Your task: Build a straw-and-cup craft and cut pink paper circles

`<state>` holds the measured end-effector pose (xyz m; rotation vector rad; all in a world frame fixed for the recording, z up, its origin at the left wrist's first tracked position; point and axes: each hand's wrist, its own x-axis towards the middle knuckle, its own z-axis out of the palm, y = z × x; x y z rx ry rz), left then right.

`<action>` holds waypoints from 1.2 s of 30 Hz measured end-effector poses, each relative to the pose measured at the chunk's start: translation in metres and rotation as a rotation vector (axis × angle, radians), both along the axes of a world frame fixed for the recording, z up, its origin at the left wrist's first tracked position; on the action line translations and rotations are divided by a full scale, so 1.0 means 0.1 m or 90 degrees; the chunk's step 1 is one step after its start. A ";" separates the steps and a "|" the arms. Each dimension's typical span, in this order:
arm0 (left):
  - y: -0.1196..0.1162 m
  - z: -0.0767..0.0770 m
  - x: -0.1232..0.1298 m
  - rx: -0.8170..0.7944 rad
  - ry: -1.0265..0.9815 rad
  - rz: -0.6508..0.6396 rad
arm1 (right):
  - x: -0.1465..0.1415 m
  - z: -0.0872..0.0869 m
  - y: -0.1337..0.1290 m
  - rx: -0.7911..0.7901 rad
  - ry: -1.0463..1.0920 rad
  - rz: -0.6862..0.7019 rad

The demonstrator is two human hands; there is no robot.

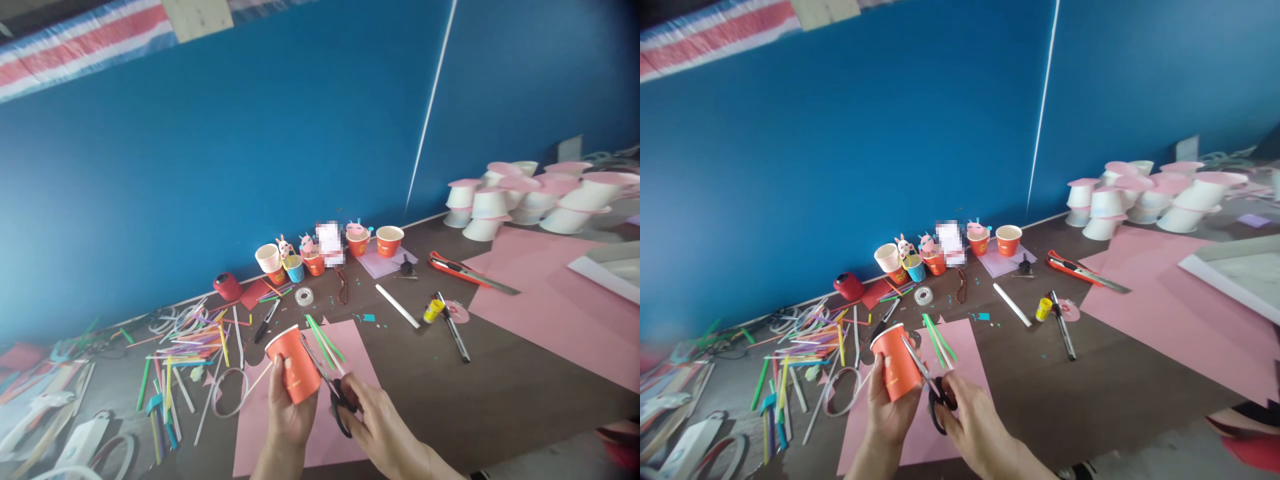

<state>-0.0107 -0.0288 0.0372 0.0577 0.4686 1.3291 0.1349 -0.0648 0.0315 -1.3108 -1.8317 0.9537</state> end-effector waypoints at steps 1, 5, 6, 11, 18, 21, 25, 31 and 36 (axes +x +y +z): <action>0.00 0.00 0.01 -0.006 0.002 0.003 | 0.00 -0.01 0.00 -0.002 0.003 0.002; 0.00 0.04 0.03 -0.038 0.018 0.013 | 0.02 -0.07 -0.01 -0.001 0.040 0.009; 0.00 0.06 0.04 -0.045 0.019 0.014 | 0.03 -0.09 -0.01 -0.003 0.057 0.012; -0.02 0.16 0.05 -0.053 0.009 -0.032 | 0.04 -0.18 0.04 -0.062 0.243 0.053; 0.00 0.14 0.00 -0.088 0.016 -0.023 | 0.14 -0.15 0.08 -0.031 0.228 0.042; 0.01 0.16 0.01 -0.114 0.030 -0.006 | 0.18 -0.09 0.05 0.010 0.096 0.033; 0.00 0.17 0.02 -0.108 -0.014 -0.001 | 0.18 -0.06 0.03 0.029 0.022 0.013; -0.02 0.16 0.04 -0.082 -0.007 0.008 | 0.17 -0.08 0.04 0.032 -0.033 0.022; -0.03 0.16 0.04 -0.087 -0.003 -0.010 | 0.15 -0.14 0.04 0.057 -0.075 0.022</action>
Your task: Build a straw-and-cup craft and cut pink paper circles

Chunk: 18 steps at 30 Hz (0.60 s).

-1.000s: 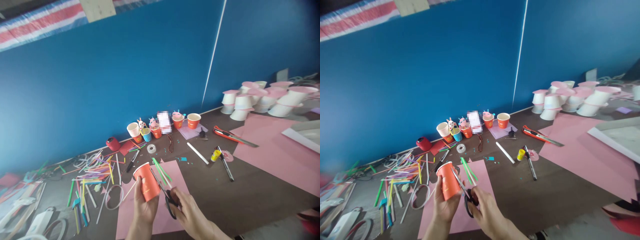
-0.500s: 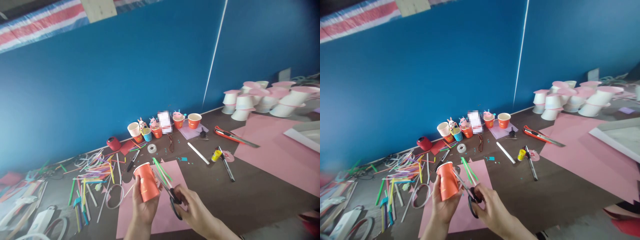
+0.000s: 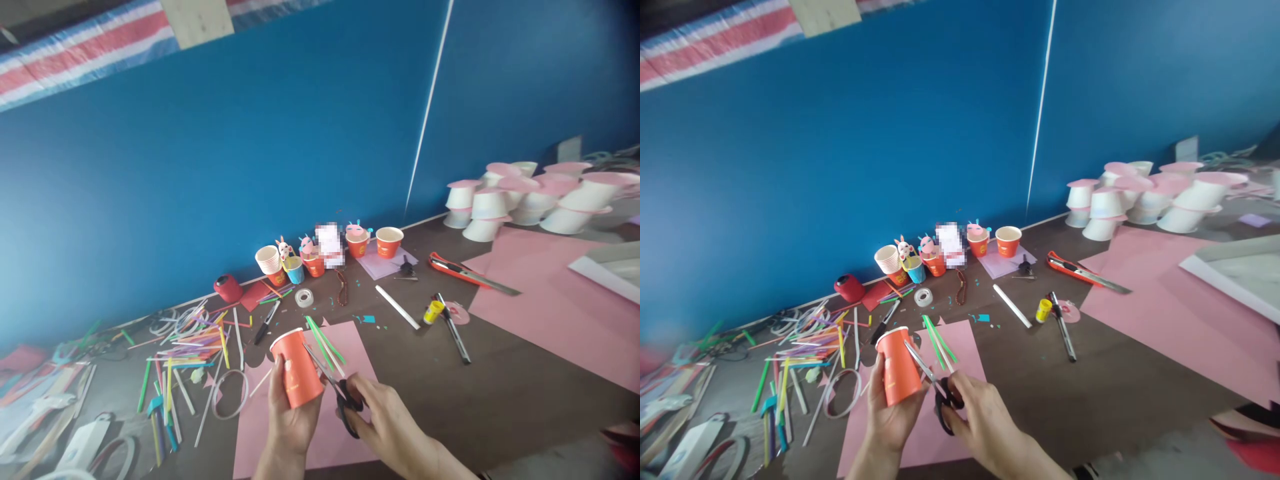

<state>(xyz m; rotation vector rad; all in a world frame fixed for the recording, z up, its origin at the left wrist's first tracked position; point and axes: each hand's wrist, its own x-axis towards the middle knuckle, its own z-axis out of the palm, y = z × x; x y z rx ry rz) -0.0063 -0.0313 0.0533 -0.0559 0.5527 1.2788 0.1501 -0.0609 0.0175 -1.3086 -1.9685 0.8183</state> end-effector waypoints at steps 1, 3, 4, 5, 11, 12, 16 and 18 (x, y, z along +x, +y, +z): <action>0.00 0.00 0.00 0.000 0.003 -0.002 | 0.00 0.00 0.00 0.005 -0.005 -0.003; -0.01 -0.01 0.00 -0.001 0.013 0.001 | -0.01 0.00 -0.01 0.009 -0.004 -0.009; -0.01 -0.02 0.00 -0.001 0.021 0.003 | -0.01 0.01 -0.02 0.009 0.003 -0.011; -0.01 -0.02 -0.01 0.000 0.030 0.003 | -0.02 0.02 -0.02 0.006 0.016 -0.013; 0.01 -0.06 -0.03 0.040 0.062 -0.014 | -0.09 0.03 -0.01 -0.114 0.255 -0.002; 0.01 -0.07 -0.03 0.039 0.055 -0.011 | -0.09 0.04 0.00 -0.126 0.302 -0.001; 0.01 -0.08 -0.07 0.026 0.049 -0.005 | -0.05 0.14 0.01 -0.123 0.238 0.020; 0.00 -0.07 -0.08 0.020 0.049 -0.002 | -0.02 0.18 -0.01 -0.097 0.139 0.017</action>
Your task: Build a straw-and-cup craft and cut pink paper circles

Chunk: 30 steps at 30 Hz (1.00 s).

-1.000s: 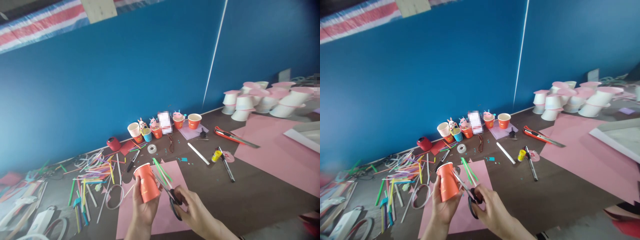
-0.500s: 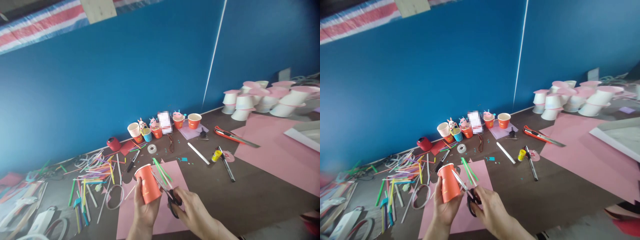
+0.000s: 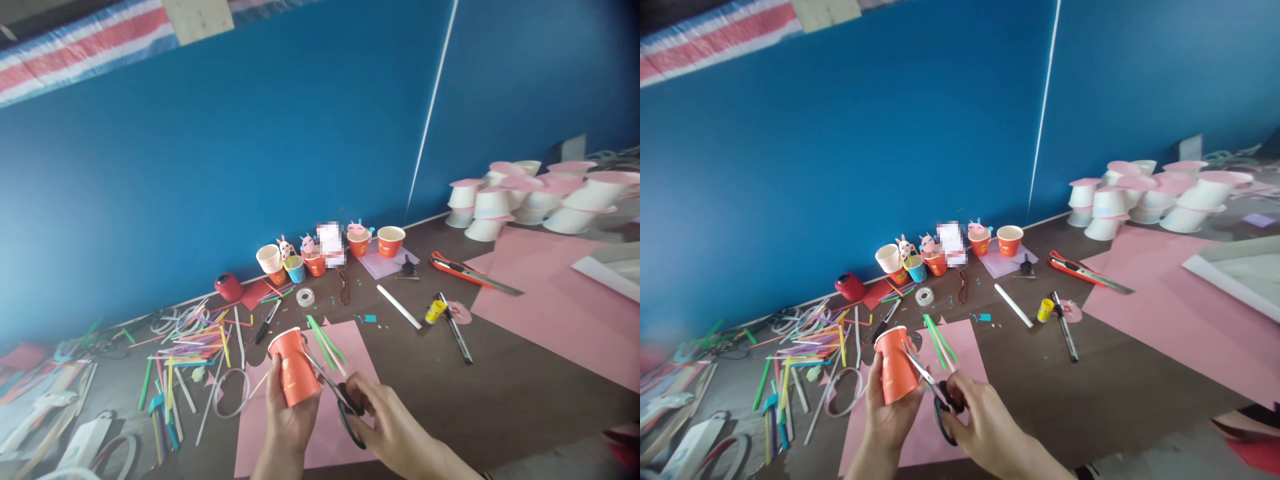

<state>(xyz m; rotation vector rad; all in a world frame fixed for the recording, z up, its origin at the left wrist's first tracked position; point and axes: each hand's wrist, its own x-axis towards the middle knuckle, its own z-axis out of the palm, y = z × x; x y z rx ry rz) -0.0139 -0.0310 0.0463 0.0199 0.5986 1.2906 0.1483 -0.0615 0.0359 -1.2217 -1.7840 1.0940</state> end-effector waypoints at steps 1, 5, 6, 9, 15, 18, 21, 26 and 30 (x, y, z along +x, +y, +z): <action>0.00 0.01 0.00 -0.002 -0.005 0.002 | 0.01 0.01 -0.01 0.015 -0.036 -0.004; -0.01 0.04 0.01 -0.009 -0.046 0.003 | 0.03 0.00 -0.02 0.034 -0.103 -0.010; -0.01 0.05 0.01 -0.010 -0.053 0.002 | 0.03 -0.01 -0.01 0.032 -0.109 -0.009; -0.01 0.05 0.01 -0.010 -0.064 -0.002 | 0.04 -0.01 -0.01 0.029 -0.117 -0.010; 0.00 0.01 -0.06 -0.023 -0.068 -0.019 | 0.11 0.09 -0.01 0.028 -0.130 -0.032; 0.00 0.00 -0.10 -0.034 -0.057 -0.017 | 0.17 0.14 -0.01 0.007 -0.113 -0.037; -0.01 -0.01 -0.12 -0.022 -0.044 -0.030 | 0.21 0.18 -0.02 -0.031 -0.082 -0.029; -0.03 -0.02 -0.12 0.025 -0.014 -0.046 | 0.25 0.18 -0.04 -0.063 -0.059 -0.020; -0.04 -0.01 -0.11 0.032 -0.002 -0.042 | 0.26 0.18 -0.04 -0.059 -0.066 -0.018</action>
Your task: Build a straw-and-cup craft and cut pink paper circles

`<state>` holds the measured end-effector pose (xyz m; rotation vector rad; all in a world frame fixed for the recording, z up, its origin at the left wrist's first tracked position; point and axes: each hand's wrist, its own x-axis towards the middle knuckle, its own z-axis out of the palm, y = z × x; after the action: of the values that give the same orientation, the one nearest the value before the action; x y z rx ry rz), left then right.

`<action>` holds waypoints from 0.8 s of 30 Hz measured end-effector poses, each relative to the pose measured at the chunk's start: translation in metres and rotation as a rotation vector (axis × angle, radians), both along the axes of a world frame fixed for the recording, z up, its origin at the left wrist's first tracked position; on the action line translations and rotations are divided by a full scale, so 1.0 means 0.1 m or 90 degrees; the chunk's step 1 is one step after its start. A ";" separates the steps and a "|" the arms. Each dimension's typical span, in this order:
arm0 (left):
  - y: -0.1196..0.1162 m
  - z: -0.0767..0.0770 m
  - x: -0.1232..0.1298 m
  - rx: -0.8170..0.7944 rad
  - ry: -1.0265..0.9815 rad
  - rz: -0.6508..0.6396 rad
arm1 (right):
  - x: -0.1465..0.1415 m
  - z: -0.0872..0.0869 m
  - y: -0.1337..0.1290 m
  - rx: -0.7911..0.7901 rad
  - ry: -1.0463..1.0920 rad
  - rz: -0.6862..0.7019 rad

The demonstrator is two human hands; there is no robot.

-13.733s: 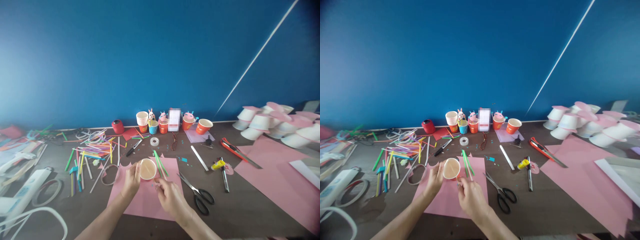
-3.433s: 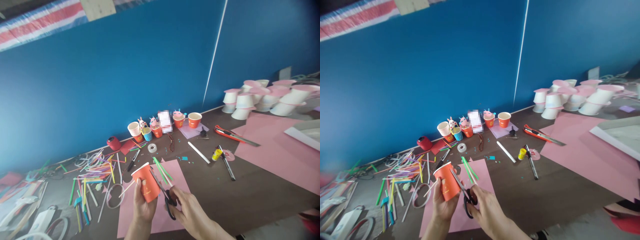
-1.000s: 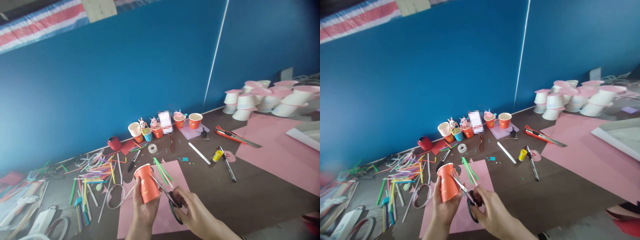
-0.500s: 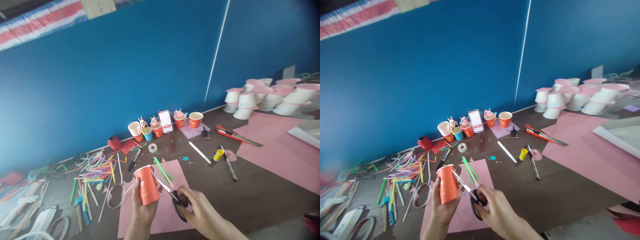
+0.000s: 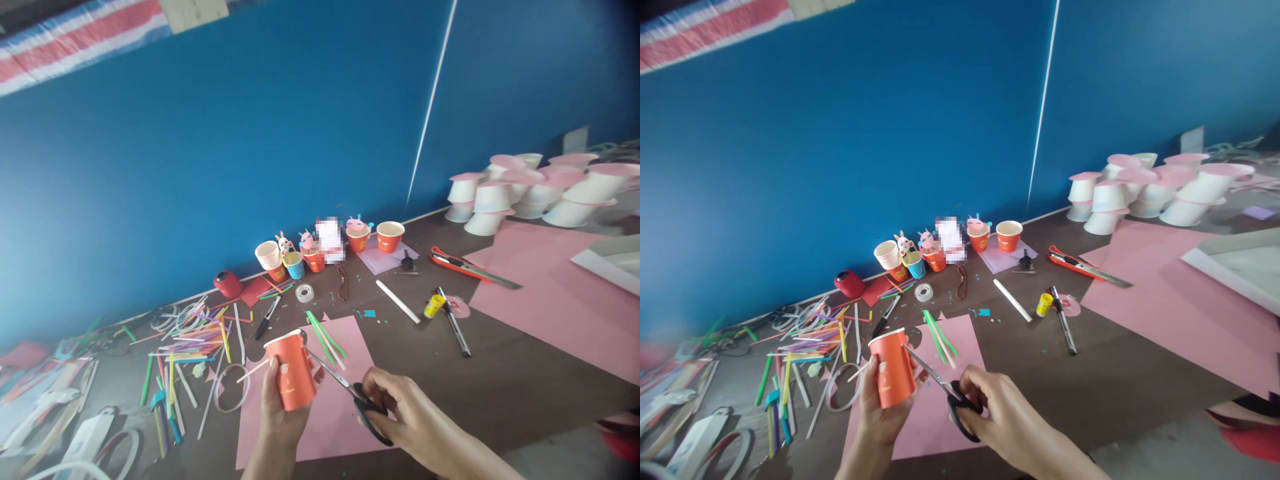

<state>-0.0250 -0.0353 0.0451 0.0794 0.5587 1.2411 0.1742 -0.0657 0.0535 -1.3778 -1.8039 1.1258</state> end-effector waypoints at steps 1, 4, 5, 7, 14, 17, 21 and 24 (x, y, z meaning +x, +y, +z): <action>0.00 0.00 0.00 0.002 0.004 0.003 | 0.00 0.00 0.00 0.002 -0.003 0.000; -0.01 0.02 0.01 0.011 0.017 0.013 | 0.02 0.01 -0.01 0.008 -0.018 0.009; -0.01 0.02 0.01 0.016 0.023 0.015 | 0.02 0.01 -0.01 0.011 -0.022 0.012; -0.02 0.03 0.01 0.029 0.037 0.018 | 0.04 0.03 -0.01 0.018 -0.028 0.013; -0.05 0.04 -0.01 0.052 0.067 0.018 | 0.08 0.07 -0.02 0.017 -0.033 0.018; -0.05 0.04 0.00 0.055 0.071 0.014 | 0.09 0.07 -0.02 0.010 -0.037 0.020; -0.04 0.04 0.00 0.060 0.077 0.004 | 0.09 0.07 -0.01 0.009 -0.055 0.026; -0.04 0.04 0.00 0.062 0.101 0.008 | 0.10 0.09 -0.01 0.013 -0.070 0.032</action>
<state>-0.0255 -0.0389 0.0486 0.2577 0.6371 1.2815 0.1841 -0.0666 0.0630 -1.4146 -1.9326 1.0728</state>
